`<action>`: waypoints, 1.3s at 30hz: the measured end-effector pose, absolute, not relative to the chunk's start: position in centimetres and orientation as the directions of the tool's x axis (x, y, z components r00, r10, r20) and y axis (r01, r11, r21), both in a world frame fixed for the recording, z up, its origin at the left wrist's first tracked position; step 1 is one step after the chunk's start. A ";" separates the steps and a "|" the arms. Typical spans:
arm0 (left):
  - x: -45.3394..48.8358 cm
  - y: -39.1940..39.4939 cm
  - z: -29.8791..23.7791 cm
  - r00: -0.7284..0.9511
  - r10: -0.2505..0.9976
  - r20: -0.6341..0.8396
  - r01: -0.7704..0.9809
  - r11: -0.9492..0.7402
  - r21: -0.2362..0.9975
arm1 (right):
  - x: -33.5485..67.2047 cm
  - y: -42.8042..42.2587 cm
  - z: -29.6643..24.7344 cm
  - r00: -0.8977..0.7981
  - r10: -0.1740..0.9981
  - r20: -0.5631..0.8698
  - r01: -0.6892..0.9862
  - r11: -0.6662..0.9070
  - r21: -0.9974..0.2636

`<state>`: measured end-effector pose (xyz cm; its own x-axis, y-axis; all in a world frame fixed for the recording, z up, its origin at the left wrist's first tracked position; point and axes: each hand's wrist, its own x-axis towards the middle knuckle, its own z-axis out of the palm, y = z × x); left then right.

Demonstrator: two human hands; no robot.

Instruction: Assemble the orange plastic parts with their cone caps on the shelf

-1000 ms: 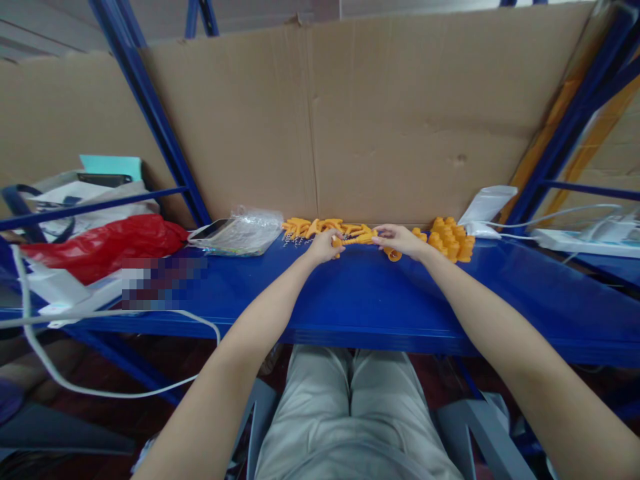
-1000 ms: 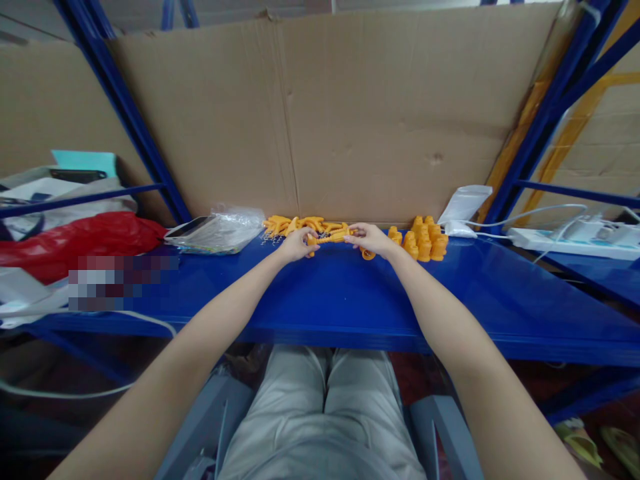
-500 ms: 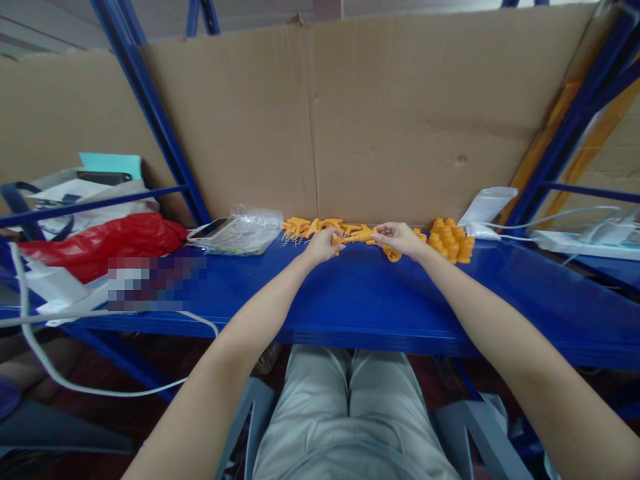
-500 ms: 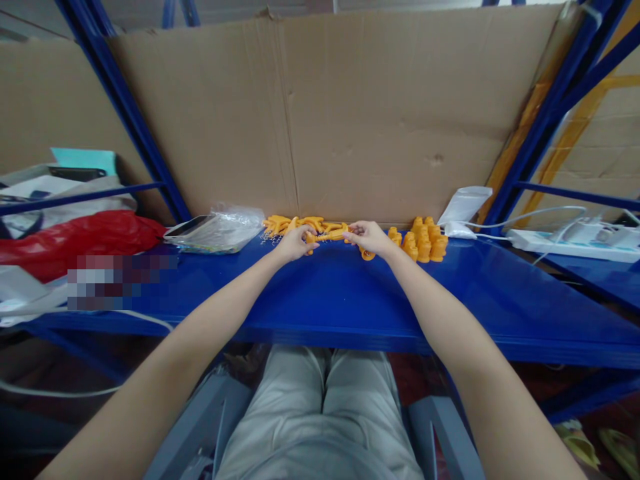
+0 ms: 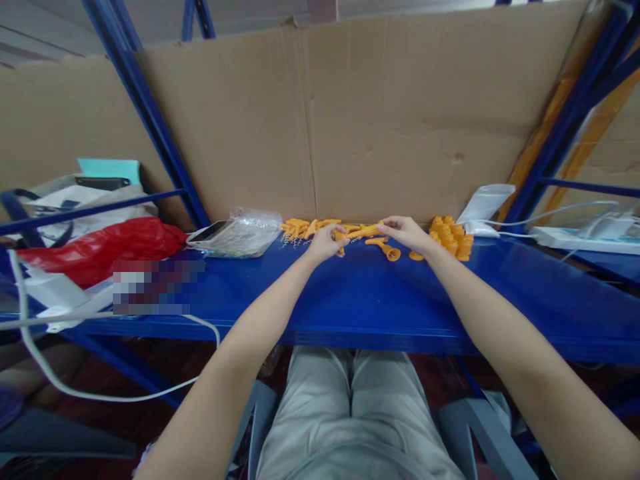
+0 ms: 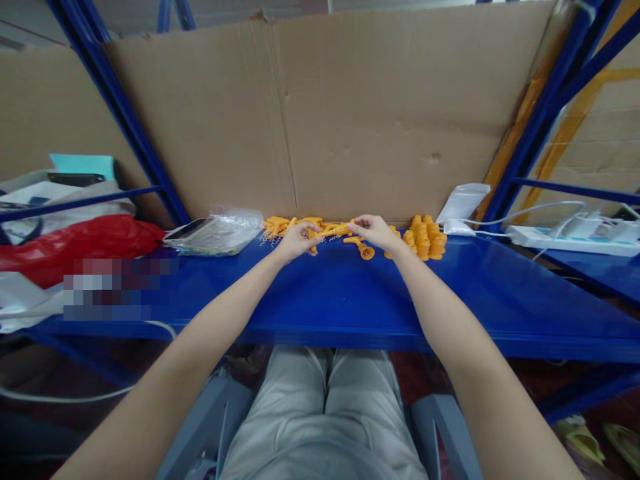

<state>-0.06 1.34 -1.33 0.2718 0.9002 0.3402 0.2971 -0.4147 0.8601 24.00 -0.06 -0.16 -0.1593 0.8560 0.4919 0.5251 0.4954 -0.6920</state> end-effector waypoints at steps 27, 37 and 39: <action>-0.1 -0.5 -0.3 0.451 0.883 0.133 0.326 -0.301 0.896 | 18.6 -4.0 1.1 -0.291 0.859 0.420 0.936 0.165 0.310; -0.1 -0.4 -0.3 0.465 0.868 0.175 0.296 -0.339 0.893 | 19.0 -4.1 1.0 -0.298 0.847 0.439 0.935 0.166 0.314; -0.1 -0.2 -0.4 0.472 0.865 0.171 0.294 -0.338 0.894 | 18.9 -4.1 0.9 -0.297 0.847 0.441 0.933 0.158 0.323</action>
<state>-0.13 -0.20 -0.40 0.4723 0.8647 0.1710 0.2941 -0.3375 0.8942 18.92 -4.12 0.94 -0.2968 0.8468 0.4413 0.9329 0.1584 0.3235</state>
